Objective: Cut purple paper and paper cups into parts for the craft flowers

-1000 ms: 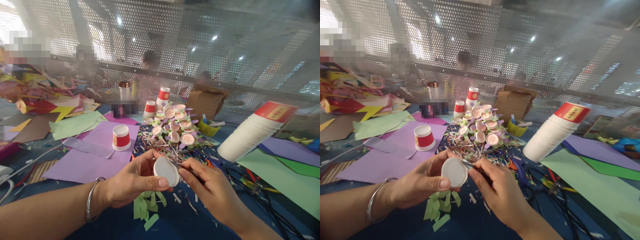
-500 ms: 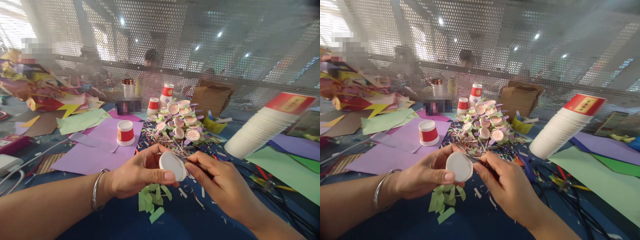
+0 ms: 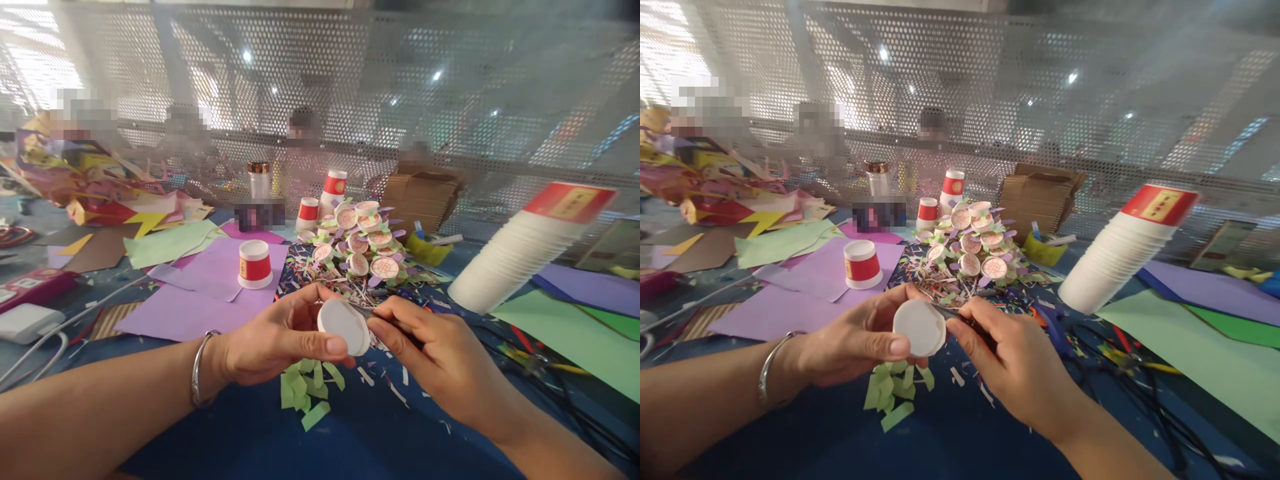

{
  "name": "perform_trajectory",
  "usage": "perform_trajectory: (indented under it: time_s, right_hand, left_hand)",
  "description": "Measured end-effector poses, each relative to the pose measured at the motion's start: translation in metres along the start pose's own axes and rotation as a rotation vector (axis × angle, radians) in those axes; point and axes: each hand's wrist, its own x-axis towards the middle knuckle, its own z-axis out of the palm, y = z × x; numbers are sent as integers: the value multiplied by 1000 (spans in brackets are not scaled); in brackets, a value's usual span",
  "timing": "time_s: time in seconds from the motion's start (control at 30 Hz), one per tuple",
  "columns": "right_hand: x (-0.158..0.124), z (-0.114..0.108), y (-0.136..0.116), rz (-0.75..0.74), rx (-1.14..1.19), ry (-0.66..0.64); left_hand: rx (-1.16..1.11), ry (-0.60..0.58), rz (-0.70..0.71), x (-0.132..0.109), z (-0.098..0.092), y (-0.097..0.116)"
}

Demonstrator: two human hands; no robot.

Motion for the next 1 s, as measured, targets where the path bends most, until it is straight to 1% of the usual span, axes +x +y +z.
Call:
perform_trajectory:
  time_s: [0.23,0.4,0.7,0.9,1.0]
  right_hand:
    - [0,-1,0,-35,-36,16]
    - [0,-2,0,-56,-62,41]
    - [0,-1,2,-44,-21,18]
    - [0,-1,1,-22,-16,11]
    - [0,-1,2,25,23,54]
  left_hand:
    - [-13,-46,0,3,-2,-1]
    - [-5,-57,-14,2,-1,2]
    - [-4,-66,-29,1,-3,1]
    - [1,-110,-62,2,0,-1]
    - [4,-74,-40,3,1,0]
